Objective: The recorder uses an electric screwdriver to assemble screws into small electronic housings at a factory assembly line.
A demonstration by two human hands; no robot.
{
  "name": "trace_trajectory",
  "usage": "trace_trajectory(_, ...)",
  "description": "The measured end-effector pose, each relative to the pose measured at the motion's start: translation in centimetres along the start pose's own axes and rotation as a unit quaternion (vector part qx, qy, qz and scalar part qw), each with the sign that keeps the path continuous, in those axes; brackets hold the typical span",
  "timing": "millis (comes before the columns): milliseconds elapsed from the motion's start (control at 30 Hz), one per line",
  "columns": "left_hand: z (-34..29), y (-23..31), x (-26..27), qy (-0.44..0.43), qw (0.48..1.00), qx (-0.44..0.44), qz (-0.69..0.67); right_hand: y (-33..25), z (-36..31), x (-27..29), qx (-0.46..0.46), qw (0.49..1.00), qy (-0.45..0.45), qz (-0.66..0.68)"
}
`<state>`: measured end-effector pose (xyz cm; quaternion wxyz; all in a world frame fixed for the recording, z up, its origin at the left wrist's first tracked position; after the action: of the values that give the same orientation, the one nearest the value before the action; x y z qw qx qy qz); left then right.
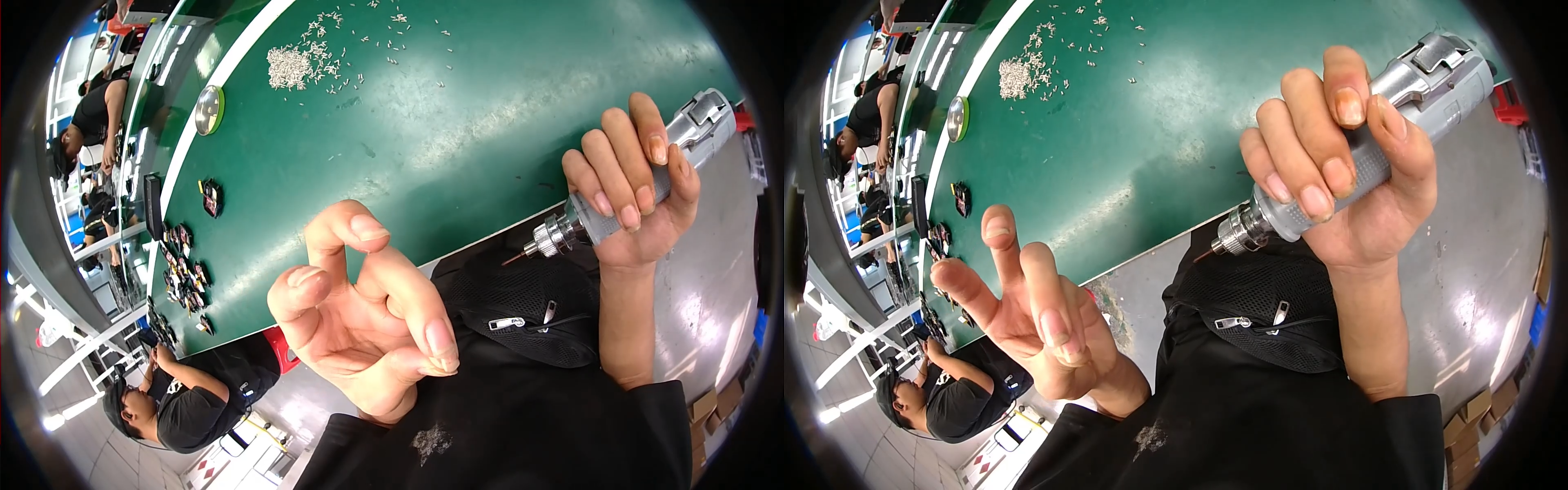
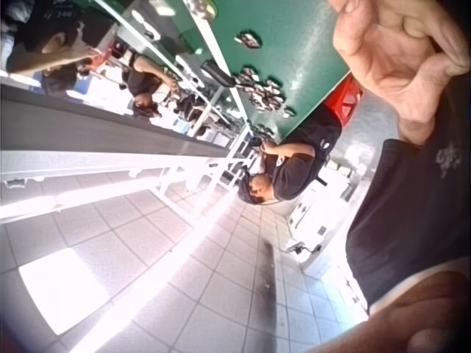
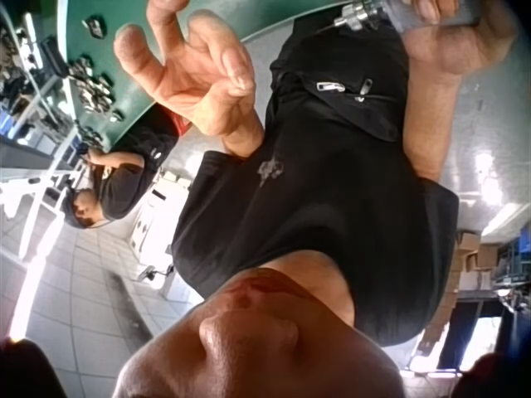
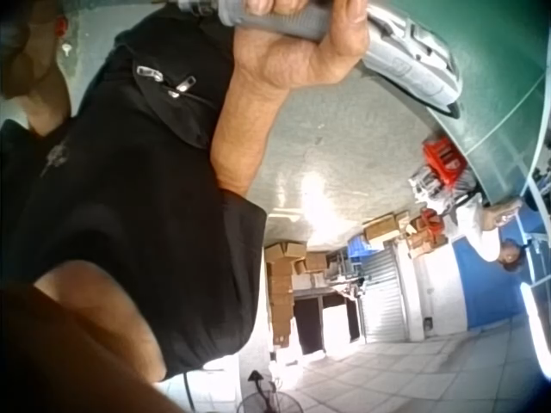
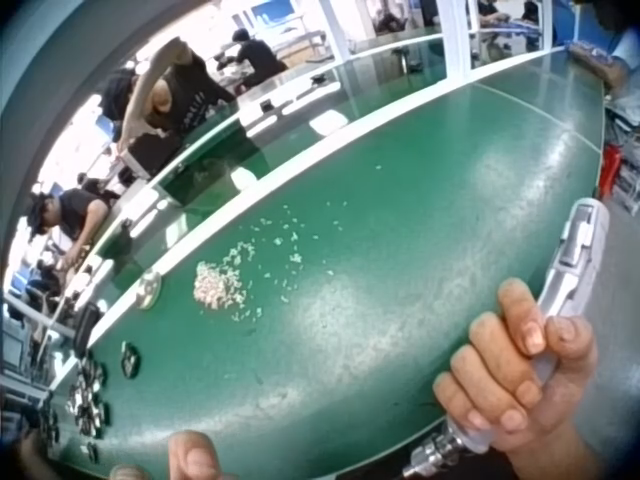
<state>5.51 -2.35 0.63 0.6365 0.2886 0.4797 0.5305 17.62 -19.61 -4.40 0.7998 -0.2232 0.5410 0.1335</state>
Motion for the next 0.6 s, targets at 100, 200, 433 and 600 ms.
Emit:
trace_trajectory(100, -0.5, -0.2, -0.8, 0.130, 0.991, 0.018, 0.022, -0.2, -0.1, 0.1, -0.002, 1.000, 0.005, -0.003)
trace_trajectory(200, -0.5, -0.8, -0.1, 0.101, 0.993, -0.039, 0.042, -0.1, -0.2, -0.1, -0.004, 1.000, 0.011, -0.004)
trace_trajectory(433, -1.0, -1.5, 0.1, 0.166, 0.985, 0.051, -0.013, 0.0, -0.3, 0.1, 0.000, 1.000, 0.004, -0.001)
trace_trajectory(600, -1.0, -2.0, 0.8, 0.180, 0.952, 0.067, -0.240, -0.1, -0.2, 0.0, -0.002, 1.000, 0.004, -0.008)
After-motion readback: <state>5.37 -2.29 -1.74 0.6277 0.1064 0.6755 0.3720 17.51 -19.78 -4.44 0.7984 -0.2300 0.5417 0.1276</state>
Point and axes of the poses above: each hand's wrist, its own z-axis towards the middle knuckle, its own x-axis out of the back of the hand, y = z × x, the point moved 2 cm from there along z, towards the middle knuckle, and after that the axes turned 9 degrees about z, right-handed, at the moved point
